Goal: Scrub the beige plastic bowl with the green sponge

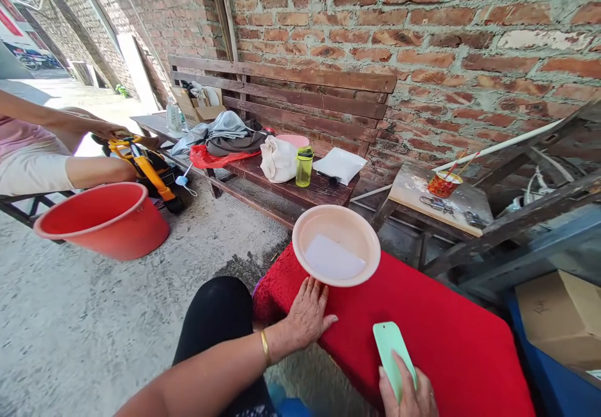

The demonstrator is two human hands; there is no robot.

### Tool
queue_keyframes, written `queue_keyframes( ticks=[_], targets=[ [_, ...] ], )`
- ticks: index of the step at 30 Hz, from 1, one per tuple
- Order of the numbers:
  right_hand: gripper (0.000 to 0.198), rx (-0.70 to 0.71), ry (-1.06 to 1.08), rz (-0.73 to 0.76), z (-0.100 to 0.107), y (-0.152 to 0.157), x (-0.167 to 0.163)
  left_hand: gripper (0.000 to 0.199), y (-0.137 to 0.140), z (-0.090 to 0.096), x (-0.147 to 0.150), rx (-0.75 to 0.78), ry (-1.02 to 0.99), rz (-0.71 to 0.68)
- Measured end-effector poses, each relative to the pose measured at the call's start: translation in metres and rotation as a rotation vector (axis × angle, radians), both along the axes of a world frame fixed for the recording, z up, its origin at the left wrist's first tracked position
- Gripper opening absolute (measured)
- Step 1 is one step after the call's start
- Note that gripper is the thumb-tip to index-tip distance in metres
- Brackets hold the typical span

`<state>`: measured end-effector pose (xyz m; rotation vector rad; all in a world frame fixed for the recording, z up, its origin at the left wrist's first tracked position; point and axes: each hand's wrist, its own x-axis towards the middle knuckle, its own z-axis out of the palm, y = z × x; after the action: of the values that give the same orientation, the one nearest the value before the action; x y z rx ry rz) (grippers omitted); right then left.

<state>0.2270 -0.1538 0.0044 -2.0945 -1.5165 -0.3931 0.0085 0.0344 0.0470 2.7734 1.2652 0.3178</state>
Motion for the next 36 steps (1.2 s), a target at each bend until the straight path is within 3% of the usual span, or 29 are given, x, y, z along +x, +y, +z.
queue_keyframes(
  ticks=[9,16,24,27,31,34,36],
  targets=[
    [0.056,0.080,-0.197,0.051,0.014,0.005,-0.005,0.082,0.001,-0.007,0.006,0.017,0.046,-0.013],
    [0.055,0.095,-0.190,0.040,0.013,0.005,-0.006,0.084,0.002,-0.003,0.006,0.006,0.075,-0.056],
    [0.060,-0.008,-0.040,-0.010,0.011,0.001,-0.005,0.067,-0.001,0.003,0.006,-0.041,0.026,-0.137],
    [0.061,-0.007,-0.035,-0.003,0.010,0.001,-0.004,0.064,-0.008,0.008,0.003,-0.066,-0.026,-0.286],
    [0.067,-0.034,0.064,-0.014,0.007,0.001,0.000,0.056,-0.021,0.017,0.000,-0.115,-0.095,-0.634],
    [0.070,-0.066,0.175,-0.003,0.005,-0.001,0.009,0.045,-0.029,0.027,0.000,-0.222,-0.128,-0.852],
    [0.068,-0.082,0.232,0.016,0.008,-0.003,0.015,0.039,-0.031,0.034,0.000,-0.346,-0.148,-0.921]
  ],
)
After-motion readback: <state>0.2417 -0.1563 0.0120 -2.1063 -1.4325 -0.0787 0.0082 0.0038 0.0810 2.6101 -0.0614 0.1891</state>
